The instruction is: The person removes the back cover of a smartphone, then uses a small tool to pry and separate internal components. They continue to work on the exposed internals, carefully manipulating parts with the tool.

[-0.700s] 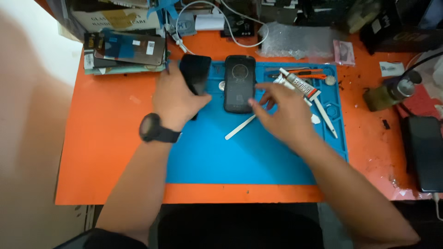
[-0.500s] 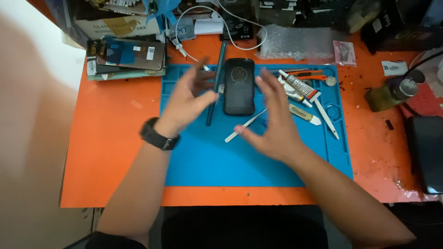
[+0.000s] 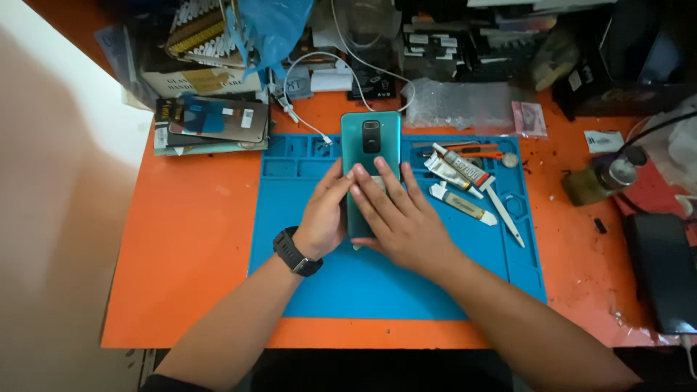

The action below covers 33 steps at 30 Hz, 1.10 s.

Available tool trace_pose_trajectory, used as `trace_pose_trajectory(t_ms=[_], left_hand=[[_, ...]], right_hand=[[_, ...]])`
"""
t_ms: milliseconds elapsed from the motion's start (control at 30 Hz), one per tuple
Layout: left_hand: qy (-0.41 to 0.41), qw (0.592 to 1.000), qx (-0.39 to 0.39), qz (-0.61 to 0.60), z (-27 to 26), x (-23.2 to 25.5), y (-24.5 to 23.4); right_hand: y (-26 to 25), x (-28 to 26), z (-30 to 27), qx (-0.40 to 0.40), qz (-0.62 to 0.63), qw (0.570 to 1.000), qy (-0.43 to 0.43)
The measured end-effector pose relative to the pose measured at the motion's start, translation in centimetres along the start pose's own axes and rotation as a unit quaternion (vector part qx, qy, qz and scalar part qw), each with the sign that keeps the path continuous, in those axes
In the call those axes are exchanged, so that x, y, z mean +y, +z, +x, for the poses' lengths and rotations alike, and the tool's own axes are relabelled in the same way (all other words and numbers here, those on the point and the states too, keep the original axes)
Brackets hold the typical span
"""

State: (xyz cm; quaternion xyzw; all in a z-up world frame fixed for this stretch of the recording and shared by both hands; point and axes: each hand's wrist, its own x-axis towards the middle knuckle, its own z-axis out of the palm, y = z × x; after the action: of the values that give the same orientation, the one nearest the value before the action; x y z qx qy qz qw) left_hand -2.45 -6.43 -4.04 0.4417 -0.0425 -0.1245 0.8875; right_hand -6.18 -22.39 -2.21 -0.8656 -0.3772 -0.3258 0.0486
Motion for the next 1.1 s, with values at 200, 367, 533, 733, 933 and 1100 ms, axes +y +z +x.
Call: trace_pose_trajectory(t_ms=[200, 367, 533, 733, 933, 1100], left_hand=[[0.013, 0.997, -0.075, -0.033, 0.4, -0.1, -0.9], [0.017, 0.993, -0.087, -0.081, -0.2, 0.4, 0.3], [0.001, 0.999, 0.040, 0.019, 0.0, 0.4, 0.4], [0.077, 0.992, 0.053, 0.088, 0.5, 0.6, -0.8], [0.086, 0.993, 0.043, 0.061, 0.4, 1.2, -0.5], [0.076, 0.994, 0.035, 0.062, 0.3, 1.5, -0.7]], right_hand=[[-0.4, 1.4, -0.8, 0.042, 0.141, 0.989, 0.005], [2.6, 2.2, -4.0, 0.204, 0.267, 0.934, 0.120], [0.7, 1.5, -2.7, 0.278, 0.402, 0.823, 0.290], [-1.1, 2.8, -1.1, 0.219, 0.558, 0.672, 0.435], [-0.6, 4.0, -1.7, 0.261, 0.559, 0.644, 0.452], [-1.8, 3.9, -0.7, 0.222, 0.558, 0.667, 0.441]])
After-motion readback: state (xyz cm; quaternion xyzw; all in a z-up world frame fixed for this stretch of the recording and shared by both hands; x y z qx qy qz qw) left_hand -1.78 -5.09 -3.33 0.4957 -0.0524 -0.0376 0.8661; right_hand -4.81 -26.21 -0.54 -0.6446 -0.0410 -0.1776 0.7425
